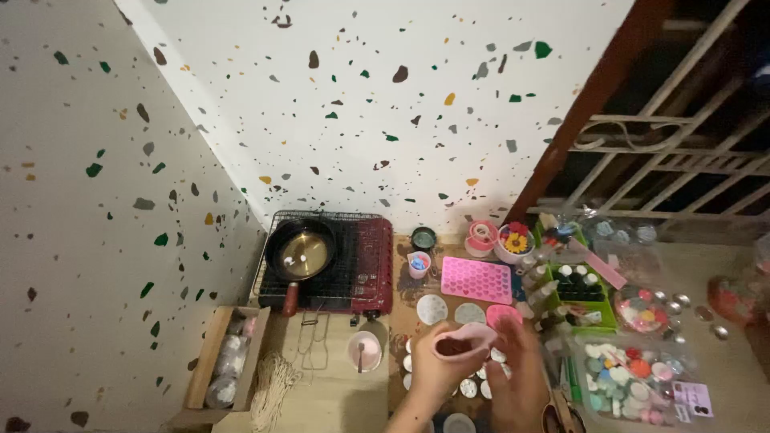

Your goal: Preparing small candle containers by applying adhesive stickers and labels to the bottoms of the tins.

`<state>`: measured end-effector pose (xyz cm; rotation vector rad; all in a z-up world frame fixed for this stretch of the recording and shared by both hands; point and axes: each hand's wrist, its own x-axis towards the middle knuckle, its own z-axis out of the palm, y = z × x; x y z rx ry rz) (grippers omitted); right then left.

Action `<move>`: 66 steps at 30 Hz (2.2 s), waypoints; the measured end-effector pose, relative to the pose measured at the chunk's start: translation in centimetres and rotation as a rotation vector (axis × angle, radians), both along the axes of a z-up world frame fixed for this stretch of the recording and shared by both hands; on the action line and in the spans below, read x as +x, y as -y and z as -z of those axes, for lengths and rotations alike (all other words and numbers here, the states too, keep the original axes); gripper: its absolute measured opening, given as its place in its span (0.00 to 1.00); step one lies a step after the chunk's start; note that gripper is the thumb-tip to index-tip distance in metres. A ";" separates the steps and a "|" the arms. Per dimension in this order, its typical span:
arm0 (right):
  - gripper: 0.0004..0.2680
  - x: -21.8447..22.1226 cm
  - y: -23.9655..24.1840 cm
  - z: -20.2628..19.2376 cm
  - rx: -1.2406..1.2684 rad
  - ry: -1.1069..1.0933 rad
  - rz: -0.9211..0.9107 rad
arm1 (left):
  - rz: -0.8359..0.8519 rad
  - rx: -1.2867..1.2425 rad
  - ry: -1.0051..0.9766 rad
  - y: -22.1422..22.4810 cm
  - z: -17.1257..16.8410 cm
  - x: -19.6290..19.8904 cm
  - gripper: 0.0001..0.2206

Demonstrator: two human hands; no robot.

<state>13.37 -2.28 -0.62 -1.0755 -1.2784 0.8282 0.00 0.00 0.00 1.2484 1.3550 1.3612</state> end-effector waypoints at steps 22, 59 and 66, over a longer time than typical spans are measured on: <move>0.29 -0.8 -3.4 -0.2 -0.267 -0.094 0.002 | 0.246 -0.073 0.077 -2.9 10.3 7.4 0.41; 0.16 4.3 2.4 30.1 -0.518 -0.927 -0.215 | -0.002 0.377 -0.403 0.4 -4.4 3.3 0.33; 0.16 5.1 4.5 34.0 -0.576 -0.937 -0.238 | 0.258 0.486 -0.298 2.3 -5.4 2.0 0.31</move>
